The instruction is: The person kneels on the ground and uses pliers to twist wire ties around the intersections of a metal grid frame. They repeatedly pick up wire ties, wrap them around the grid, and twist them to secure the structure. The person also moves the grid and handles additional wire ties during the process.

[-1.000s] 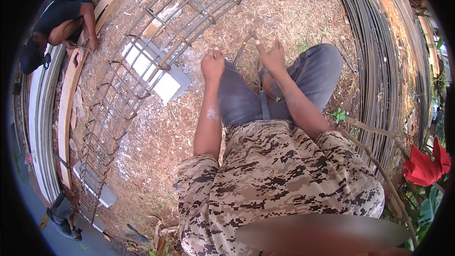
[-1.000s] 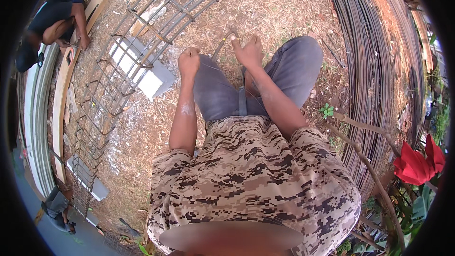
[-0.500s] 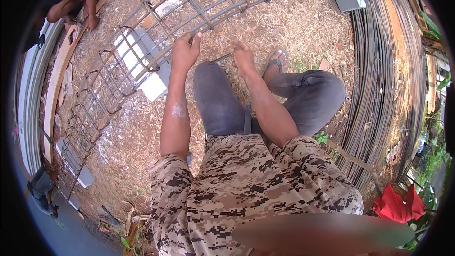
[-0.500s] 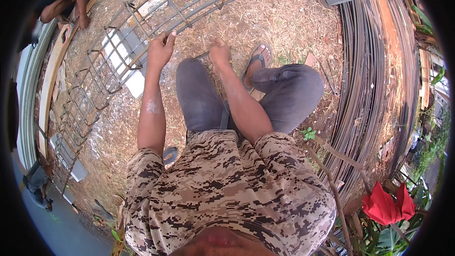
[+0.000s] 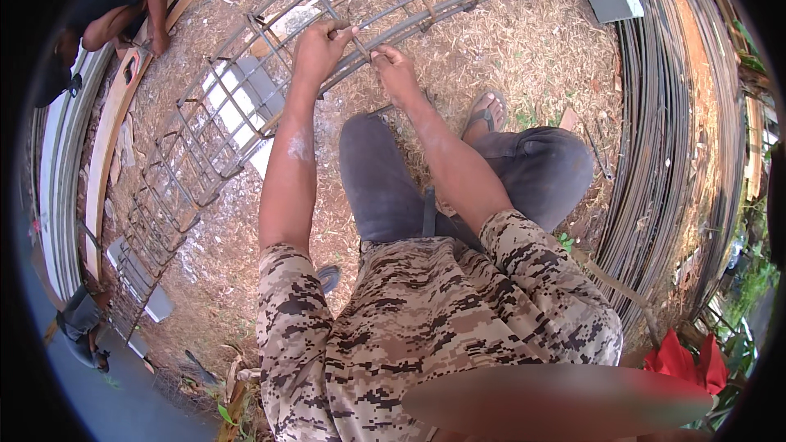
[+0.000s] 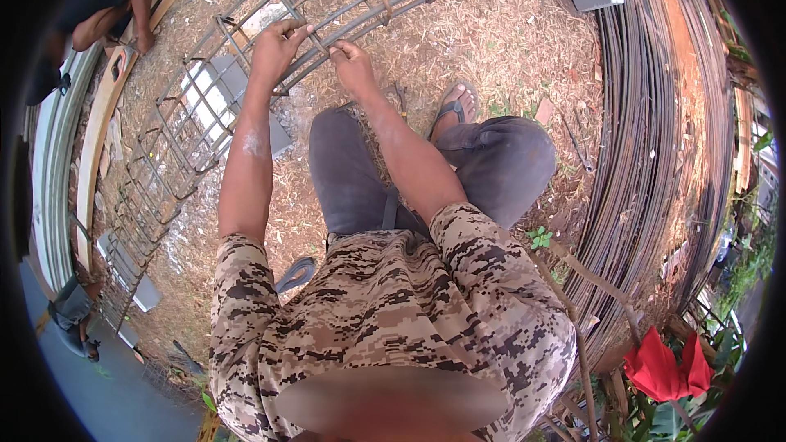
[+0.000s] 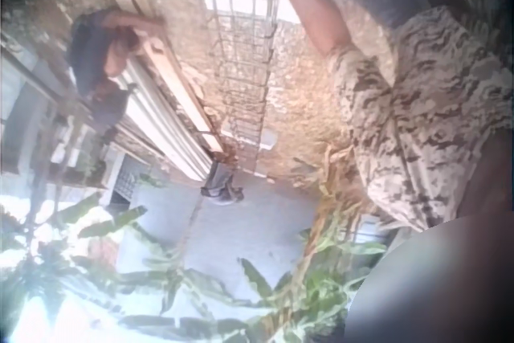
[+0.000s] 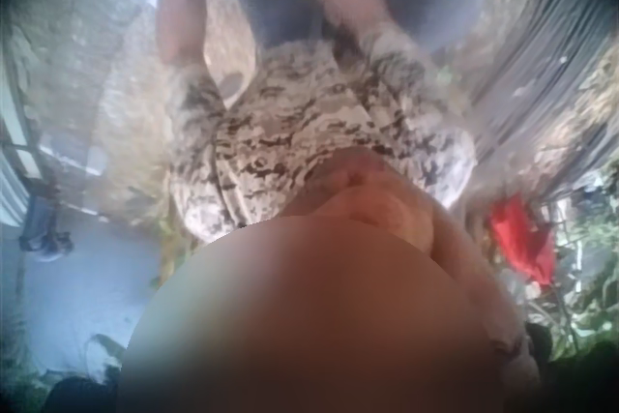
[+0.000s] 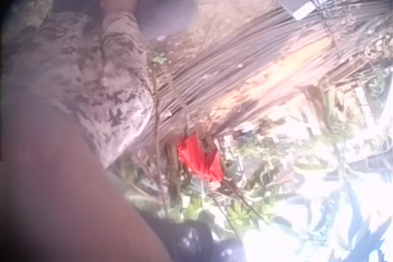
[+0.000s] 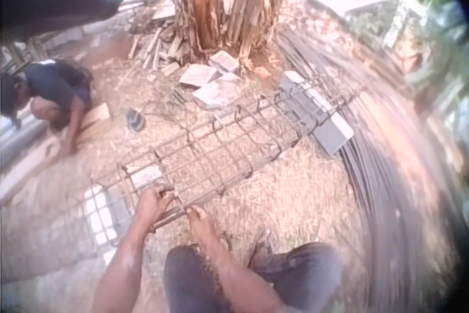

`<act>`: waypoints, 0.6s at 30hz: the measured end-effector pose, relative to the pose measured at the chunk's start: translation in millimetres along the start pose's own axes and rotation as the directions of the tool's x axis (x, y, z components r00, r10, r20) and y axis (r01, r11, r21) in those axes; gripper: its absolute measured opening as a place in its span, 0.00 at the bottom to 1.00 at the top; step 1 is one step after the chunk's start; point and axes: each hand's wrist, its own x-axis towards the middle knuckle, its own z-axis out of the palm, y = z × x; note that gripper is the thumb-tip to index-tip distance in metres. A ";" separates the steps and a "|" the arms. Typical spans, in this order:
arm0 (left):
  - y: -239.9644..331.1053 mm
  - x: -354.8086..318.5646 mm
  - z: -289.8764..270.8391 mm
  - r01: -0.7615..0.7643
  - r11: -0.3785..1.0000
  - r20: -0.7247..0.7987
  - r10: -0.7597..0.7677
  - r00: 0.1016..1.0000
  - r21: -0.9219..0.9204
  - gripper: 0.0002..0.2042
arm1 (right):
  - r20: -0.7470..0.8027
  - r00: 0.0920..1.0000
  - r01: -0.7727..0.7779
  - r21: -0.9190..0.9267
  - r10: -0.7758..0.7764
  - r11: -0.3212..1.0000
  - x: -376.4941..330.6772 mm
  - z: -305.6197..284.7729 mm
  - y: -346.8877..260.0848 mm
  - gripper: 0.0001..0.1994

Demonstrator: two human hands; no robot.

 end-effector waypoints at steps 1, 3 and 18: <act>-0.1 -0.9 0.5 -0.040 0.999 -0.049 0.040 0.998 -0.008 0.15 | 0.008 1.000 -0.020 0.002 0.020 1.000 -1.3 -1.9 -1.9 0.13; 0.3 -4.0 5.4 -0.108 0.994 -0.133 0.106 0.985 -0.007 0.14 | 0.107 0.983 -0.158 0.095 0.148 0.983 -7.1 -7.4 -5.9 0.15; 25.0 -47.7 12.1 -0.203 0.976 -0.124 0.193 0.973 -0.075 0.08 | 0.147 0.967 -0.205 -0.038 0.208 0.978 -15.7 -14.1 -28.0 0.11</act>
